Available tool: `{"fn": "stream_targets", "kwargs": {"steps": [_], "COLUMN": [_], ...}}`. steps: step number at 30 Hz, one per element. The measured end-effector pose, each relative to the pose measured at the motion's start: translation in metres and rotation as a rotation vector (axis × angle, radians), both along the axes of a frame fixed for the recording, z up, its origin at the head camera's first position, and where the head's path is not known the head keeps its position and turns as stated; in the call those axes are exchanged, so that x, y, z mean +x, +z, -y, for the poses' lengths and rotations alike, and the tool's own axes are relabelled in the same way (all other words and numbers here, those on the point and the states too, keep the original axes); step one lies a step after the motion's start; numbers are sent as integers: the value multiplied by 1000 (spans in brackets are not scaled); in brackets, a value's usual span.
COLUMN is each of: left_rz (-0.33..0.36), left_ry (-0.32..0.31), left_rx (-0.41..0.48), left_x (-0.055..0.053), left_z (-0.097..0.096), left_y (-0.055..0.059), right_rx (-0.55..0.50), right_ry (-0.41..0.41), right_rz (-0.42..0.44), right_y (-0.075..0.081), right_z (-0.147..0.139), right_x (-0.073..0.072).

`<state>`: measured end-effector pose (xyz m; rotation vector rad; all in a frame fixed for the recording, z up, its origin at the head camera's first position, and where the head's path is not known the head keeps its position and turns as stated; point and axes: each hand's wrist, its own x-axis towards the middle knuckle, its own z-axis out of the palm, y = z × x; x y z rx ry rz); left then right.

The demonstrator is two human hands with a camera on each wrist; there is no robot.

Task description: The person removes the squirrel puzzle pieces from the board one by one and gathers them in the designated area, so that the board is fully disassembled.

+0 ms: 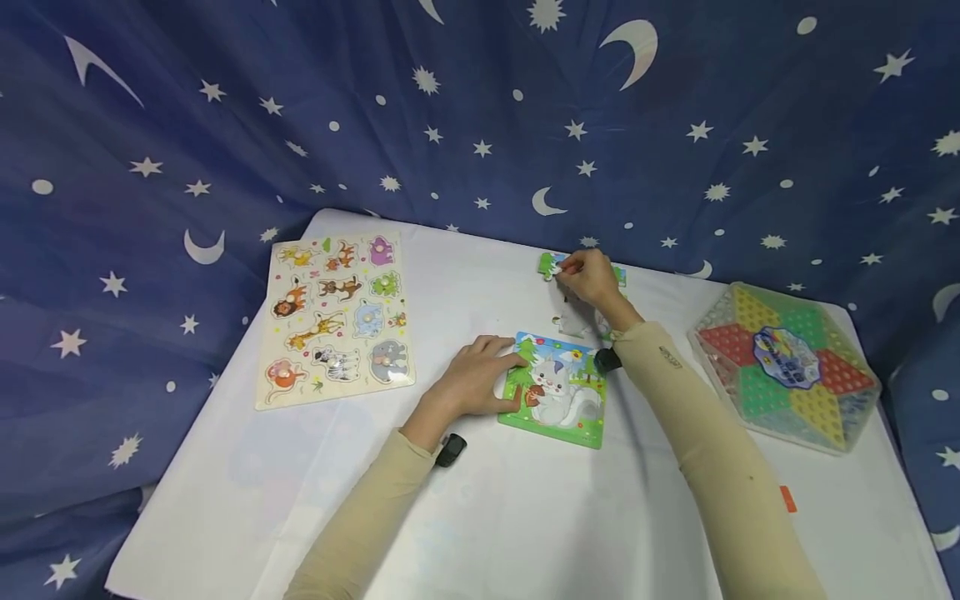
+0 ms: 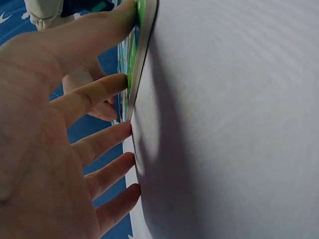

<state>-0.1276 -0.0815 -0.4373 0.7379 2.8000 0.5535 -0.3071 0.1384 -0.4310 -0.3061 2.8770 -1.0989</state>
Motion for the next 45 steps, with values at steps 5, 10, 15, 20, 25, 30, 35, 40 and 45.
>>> {"fn": "stream_targets", "kwargs": {"steps": [5, 10, 15, 20, 25, 30, 35, 40, 45], "left_rz": [3, -2, 2, 2, 14, 31, 31, 16, 34], "left_ry": [-1, -12, -16, -10, -6, 0, 8, -3, -1], "left_rx": [7, 15, 10, 0, 9, -5, -17, -9, -34], "left_x": [4, 5, 5, 4, 5, 4, 1, -2, -3], "left_z": [-3, -6, -8, -9, -8, -4, 0, 1, 0], "left_y": [1, 2, 1, 2, 1, -2, -2, 1, 3], "right_rx": [43, 74, 75, 62, 37, 0, 9, 79, 111], "right_ry": [-36, -71, -88, -70, -9, 94, 220, 329, 319], "right_rz": [33, 47, 39, 8, -29, -19, -10, -17, -75], "right_y": [0, -1, -3, -3, -3, -4, -6, -5, -1], "right_z": [-2, -4, -6, -9, -14, -15, -11, -10, -10], "right_x": [-2, -2, -3, -3, 10, 32, 61, 94, 114]}}
